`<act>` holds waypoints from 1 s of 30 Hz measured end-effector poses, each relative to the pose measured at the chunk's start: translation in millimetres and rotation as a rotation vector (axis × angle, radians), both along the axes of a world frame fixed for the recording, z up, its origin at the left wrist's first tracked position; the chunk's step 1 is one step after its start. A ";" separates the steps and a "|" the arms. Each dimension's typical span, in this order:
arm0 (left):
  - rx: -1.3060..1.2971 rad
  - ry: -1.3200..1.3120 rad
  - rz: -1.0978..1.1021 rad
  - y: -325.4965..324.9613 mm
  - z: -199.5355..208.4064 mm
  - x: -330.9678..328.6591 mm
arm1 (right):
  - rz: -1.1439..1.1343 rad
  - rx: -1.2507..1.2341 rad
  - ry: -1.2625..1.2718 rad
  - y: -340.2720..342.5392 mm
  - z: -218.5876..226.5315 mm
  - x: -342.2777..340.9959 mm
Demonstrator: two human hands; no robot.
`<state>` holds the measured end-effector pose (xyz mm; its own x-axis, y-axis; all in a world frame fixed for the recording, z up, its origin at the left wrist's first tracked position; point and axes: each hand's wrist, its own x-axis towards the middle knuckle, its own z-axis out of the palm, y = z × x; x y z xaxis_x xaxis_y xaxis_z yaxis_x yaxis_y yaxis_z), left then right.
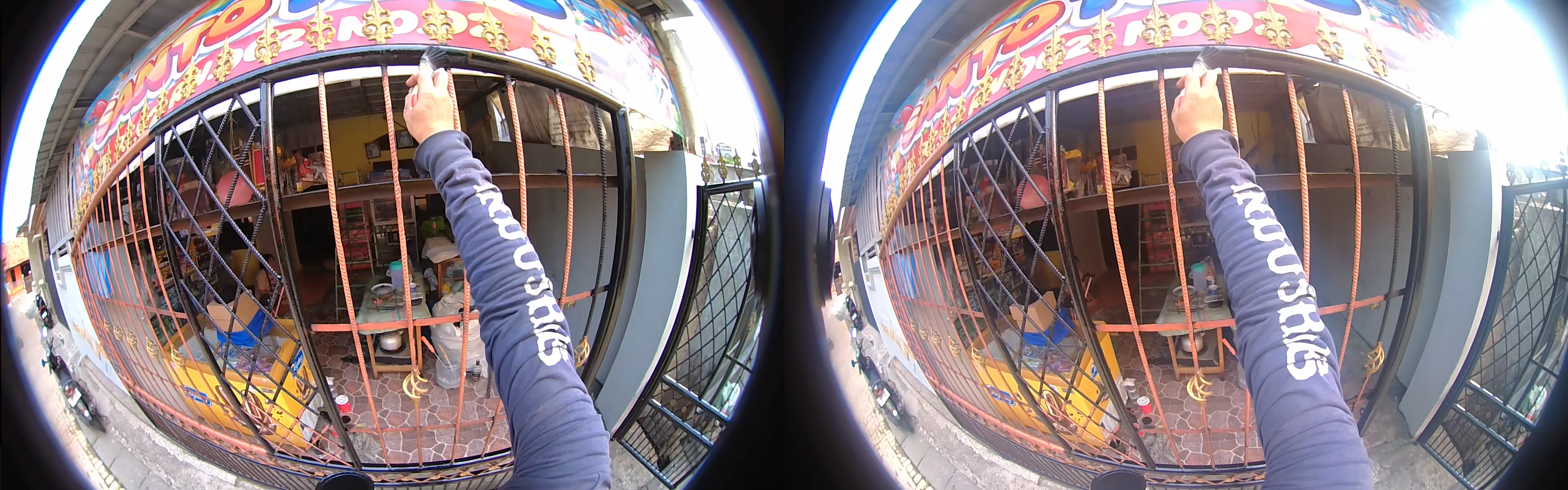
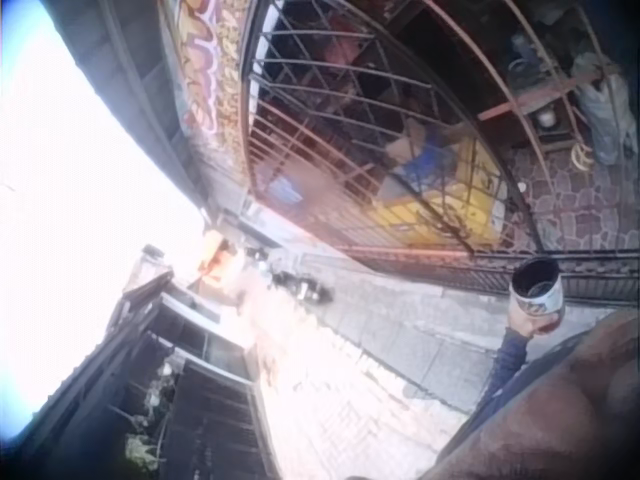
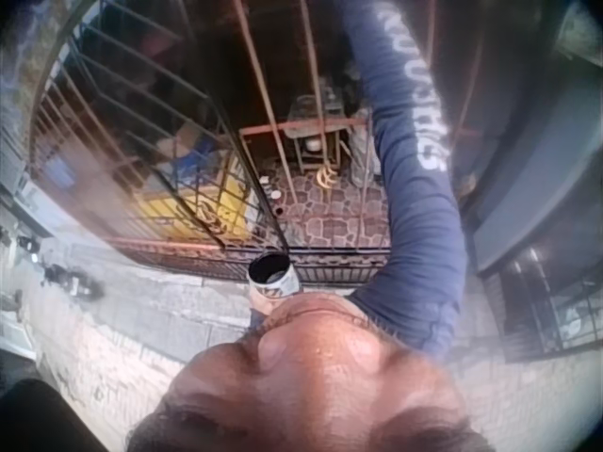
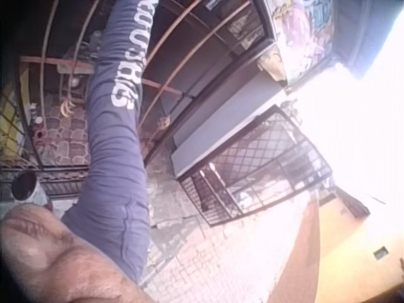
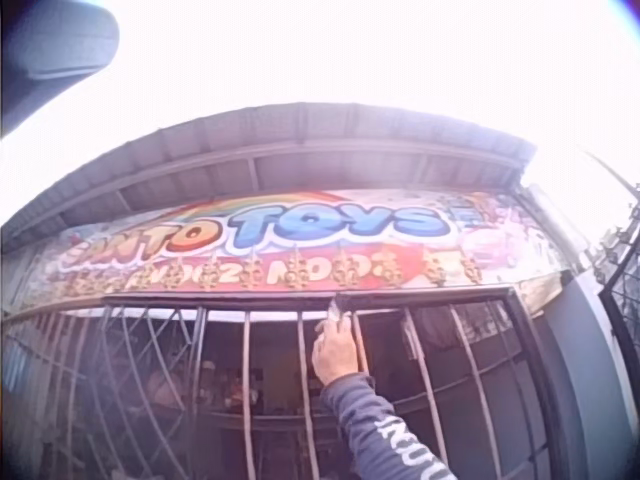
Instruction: The person paints the vertical bars of a metal gate black using a paintbrush and a paint can. They repeatedly dip the brush into the can and apply paint to different sections of the gate, working from top to bottom.
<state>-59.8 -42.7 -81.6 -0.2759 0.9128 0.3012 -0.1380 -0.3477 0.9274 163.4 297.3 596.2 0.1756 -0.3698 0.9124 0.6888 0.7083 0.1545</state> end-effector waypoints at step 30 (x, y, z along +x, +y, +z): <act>-0.107 0.219 -0.033 5.8 17.6 13.4 | -0.111 0.136 0.030 -19.8 6.1 50.6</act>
